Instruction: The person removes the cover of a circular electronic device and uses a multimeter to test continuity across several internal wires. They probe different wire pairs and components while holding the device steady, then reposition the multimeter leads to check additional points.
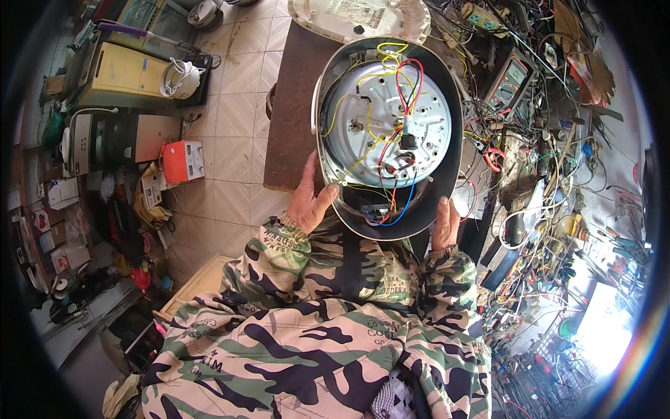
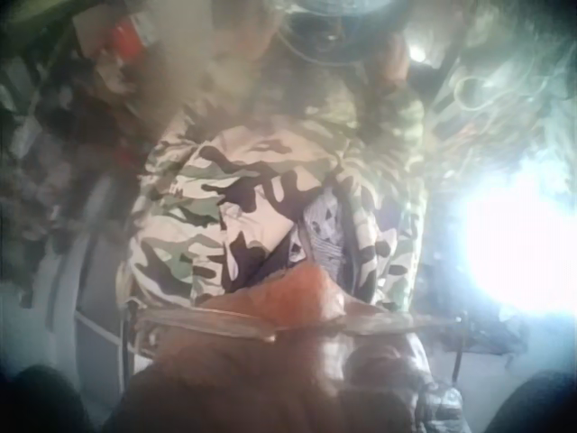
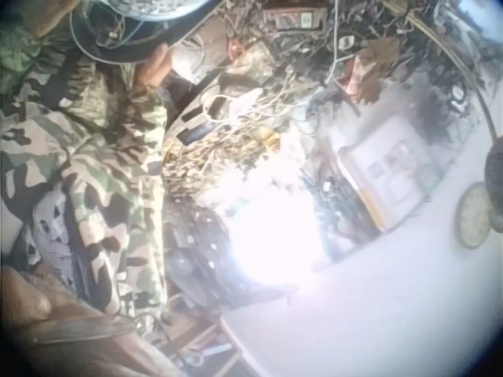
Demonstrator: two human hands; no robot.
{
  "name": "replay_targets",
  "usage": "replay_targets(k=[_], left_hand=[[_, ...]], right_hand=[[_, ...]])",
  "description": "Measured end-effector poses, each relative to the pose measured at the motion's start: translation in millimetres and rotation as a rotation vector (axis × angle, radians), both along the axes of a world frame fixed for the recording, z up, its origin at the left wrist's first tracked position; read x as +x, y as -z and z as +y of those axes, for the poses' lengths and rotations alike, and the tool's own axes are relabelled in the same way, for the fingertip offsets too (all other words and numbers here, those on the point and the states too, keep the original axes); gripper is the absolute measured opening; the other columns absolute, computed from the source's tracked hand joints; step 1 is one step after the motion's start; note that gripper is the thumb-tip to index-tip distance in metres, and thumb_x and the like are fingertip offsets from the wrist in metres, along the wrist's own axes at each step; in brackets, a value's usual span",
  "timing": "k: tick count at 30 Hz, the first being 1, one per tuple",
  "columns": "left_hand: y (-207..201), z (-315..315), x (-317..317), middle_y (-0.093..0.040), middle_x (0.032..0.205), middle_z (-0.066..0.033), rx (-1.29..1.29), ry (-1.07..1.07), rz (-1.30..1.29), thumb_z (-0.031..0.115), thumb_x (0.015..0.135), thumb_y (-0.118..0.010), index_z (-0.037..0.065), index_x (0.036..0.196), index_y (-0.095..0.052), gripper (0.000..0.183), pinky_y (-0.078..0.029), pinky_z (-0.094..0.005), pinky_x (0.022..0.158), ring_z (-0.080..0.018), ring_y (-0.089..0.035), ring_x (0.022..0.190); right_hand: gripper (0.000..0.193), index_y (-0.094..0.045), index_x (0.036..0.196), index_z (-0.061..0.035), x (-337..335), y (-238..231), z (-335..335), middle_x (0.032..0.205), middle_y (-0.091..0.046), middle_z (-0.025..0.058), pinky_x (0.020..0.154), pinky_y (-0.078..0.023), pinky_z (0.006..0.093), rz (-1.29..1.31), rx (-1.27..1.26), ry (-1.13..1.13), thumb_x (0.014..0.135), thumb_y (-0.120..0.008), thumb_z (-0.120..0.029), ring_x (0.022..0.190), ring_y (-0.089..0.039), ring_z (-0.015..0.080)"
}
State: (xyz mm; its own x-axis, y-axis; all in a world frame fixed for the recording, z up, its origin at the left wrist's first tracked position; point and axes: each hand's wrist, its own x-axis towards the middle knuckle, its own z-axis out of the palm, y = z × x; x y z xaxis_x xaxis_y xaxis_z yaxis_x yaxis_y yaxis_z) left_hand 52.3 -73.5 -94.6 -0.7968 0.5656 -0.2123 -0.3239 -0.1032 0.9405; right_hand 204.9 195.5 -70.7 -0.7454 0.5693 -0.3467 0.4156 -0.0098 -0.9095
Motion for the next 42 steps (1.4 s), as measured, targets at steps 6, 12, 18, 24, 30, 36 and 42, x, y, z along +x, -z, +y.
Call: replay_targets(k=[6,12,18,24,30,36,42], left_hand=[[26,-6,-1,-0.023,0.158,-0.0206,0.003,0.029,-0.06,0.066,0.09,-0.059,-0.006,0.155,-0.004,0.112,-0.023,-0.0356,0.118,-0.0269,-0.026,0.145],[20,-2,15,-0.032,0.155,-0.0204,0.227,0.003,-0.792,0.079,0.083,-0.052,0.007,0.156,-0.019,0.107,-0.032,-0.0543,0.113,-0.0363,-0.035,0.141],[67,8,36,-0.043,0.15,-0.0191,0.408,0.197,-1.083,0.087,0.081,-0.04,0.008,0.152,-0.031,0.107,-0.031,-0.0557,0.113,-0.0386,-0.045,0.135],[90,26,24,-0.048,0.148,-0.0136,1.158,0.137,-1.382,0.053,0.09,-0.066,0.007,0.146,-0.045,0.076,-0.026,-0.053,0.119,-0.0328,-0.042,0.137],[83,31,16,-0.047,0.149,-0.0134,1.064,0.198,-1.278,0.051,0.087,-0.068,0.007,0.143,-0.048,0.075,-0.028,-0.054,0.118,-0.0306,-0.042,0.138],[91,21,22,-0.047,0.149,-0.0138,0.858,0.134,-1.15,0.06,0.09,-0.058,0.006,0.146,-0.043,0.079,-0.032,-0.0528,0.116,-0.0313,-0.043,0.137],[68,10,37,-0.051,0.144,-0.0141,0.44,0.066,-0.481,0.072,0.09,-0.048,0.006,0.149,-0.037,0.089,-0.044,-0.0506,0.107,-0.0333,-0.052,0.129]], right_hand=[[0.063,-0.056,0.132,0.0038,2,9,3,0.117,-0.064,0.0125,0.094,-0.041,0.0322,-0.025,0.109,0.021,0.101,-0.047,-0.051,0.105,-0.056,0.0207],[0.06,-0.059,0.117,0.0054,3,7,3,0.097,-0.063,0.0101,0.082,-0.042,0.0331,-0.09,0.201,0.03,0.101,-0.046,-0.051,0.088,-0.051,0.0198],[0.056,-0.057,0.127,-0.0003,7,33,7,0.11,-0.064,0.0096,0.09,-0.045,0.0353,-0.019,-0.177,0.192,0.101,-0.049,-0.049,0.1,-0.058,0.0209],[0.06,-0.045,0.145,-0.0096,1,36,-7,0.138,-0.056,0.0063,0.103,-0.046,0.0395,0.282,-0.685,0.243,0.1,-0.051,-0.05,0.119,-0.058,0.0238],[0.067,-0.042,0.147,-0.0095,-1,40,-11,0.141,-0.054,0.0077,0.106,-0.045,0.041,0.384,-0.804,0.261,0.098,-0.052,-0.054,0.124,-0.056,0.0256],[0.067,-0.044,0.146,-0.0098,2,41,-10,0.142,-0.054,0.0068,0.108,-0.044,0.0437,0.375,-0.799,0.209,0.096,-0.058,-0.053,0.126,-0.055,0.0264],[0.081,-0.038,0.149,-0.0078,13,59,-2,0.148,-0.047,0.0106,0.114,-0.036,0.0493,0.417,-0.896,0.12,0.088,-0.072,-0.048,0.134,-0.046,0.0313]])
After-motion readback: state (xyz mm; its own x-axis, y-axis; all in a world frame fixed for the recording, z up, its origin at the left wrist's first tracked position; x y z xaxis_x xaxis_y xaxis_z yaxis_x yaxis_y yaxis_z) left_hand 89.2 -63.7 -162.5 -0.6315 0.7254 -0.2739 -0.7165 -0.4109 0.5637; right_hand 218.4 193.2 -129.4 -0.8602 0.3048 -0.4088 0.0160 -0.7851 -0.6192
